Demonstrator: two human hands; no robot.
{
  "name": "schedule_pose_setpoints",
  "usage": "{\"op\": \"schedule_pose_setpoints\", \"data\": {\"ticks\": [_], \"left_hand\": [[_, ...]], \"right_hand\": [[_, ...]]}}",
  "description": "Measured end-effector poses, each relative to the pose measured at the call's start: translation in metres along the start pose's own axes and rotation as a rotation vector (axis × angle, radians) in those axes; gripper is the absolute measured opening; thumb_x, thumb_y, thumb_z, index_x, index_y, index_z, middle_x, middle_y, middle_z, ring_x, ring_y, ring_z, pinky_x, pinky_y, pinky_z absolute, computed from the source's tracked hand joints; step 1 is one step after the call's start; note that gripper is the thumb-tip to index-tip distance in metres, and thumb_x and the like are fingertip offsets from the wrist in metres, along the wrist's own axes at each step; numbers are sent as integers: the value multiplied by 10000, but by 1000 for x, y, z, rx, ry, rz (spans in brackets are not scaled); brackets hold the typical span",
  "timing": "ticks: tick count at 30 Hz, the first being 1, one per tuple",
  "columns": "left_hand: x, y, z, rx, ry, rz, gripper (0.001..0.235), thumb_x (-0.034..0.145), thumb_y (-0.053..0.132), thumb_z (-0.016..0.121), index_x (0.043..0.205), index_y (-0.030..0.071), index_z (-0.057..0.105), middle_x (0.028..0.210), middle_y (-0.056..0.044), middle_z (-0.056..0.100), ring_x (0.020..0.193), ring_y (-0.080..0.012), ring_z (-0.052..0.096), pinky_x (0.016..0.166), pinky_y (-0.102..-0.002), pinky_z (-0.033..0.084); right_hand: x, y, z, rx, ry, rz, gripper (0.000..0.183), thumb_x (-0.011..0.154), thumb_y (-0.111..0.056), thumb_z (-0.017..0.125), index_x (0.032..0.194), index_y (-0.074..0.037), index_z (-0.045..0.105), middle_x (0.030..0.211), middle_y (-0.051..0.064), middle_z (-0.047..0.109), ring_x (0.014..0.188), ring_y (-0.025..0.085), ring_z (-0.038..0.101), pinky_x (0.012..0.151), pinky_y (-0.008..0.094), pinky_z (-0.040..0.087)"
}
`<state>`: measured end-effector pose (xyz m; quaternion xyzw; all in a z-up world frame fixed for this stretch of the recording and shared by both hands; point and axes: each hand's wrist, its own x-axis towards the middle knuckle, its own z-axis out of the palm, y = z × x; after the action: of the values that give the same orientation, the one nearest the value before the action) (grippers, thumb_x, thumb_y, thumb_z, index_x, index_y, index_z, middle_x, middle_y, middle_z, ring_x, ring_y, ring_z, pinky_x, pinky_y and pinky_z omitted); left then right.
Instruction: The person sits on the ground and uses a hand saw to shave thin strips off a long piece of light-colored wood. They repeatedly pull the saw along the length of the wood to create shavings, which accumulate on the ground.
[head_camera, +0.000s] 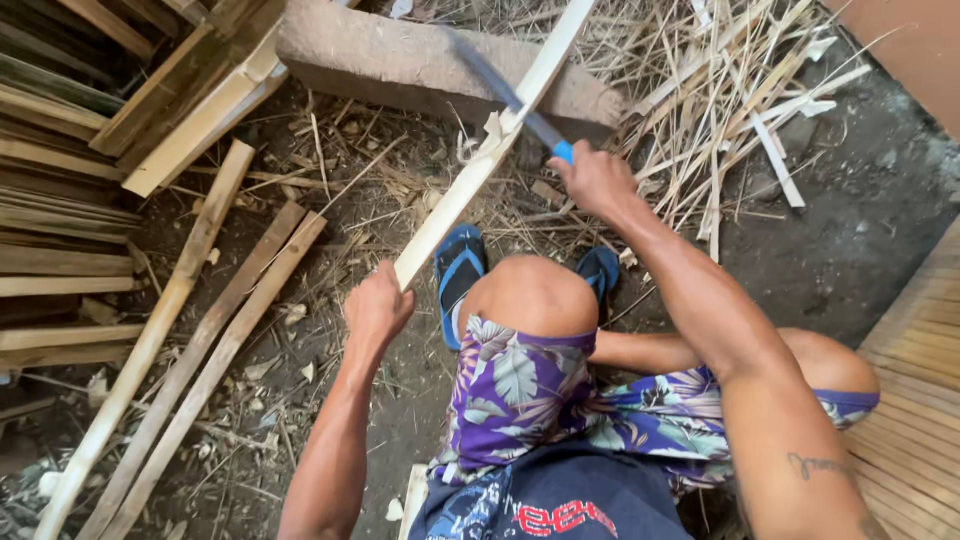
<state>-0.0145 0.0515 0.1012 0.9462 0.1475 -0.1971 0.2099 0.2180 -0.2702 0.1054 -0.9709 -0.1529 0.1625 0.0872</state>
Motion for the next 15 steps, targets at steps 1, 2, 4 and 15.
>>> {"op": "schedule_pose_setpoints", "data": {"ticks": [1,2,4,15], "left_hand": [[-6,-6,1,0,-1,14,377,847,297,700,1075,45,538,917,-248,723,834,-461,704,742,-576,553],[-10,-10,5,-3,-19,8,363,855,286,695,1070,39,540,918,-250,724,836,-461,706,747,-574,551],[2,-12,9,-25,-7,5,335,869,265,685,1058,28,543,920,-254,725,839,-459,709,757,-570,548],[-26,-48,1,45,-66,-55,333,860,254,670,1072,48,517,920,-248,720,852,-449,704,758,-562,549]], "right_hand": [[-13,-12,12,0,-7,-35,583,1036,-591,533,1079,-13,599,838,276,706,811,485,701,700,591,539],[-23,-27,24,16,-100,-34,570,1008,-579,536,1087,-17,589,860,262,714,806,465,718,687,577,555],[-35,-49,37,-32,-198,-207,570,974,-582,542,1077,-23,577,882,248,721,811,440,733,664,566,570],[-63,-55,34,-86,-298,-404,606,951,-650,553,952,-46,609,807,203,720,823,390,731,732,557,566]]}}
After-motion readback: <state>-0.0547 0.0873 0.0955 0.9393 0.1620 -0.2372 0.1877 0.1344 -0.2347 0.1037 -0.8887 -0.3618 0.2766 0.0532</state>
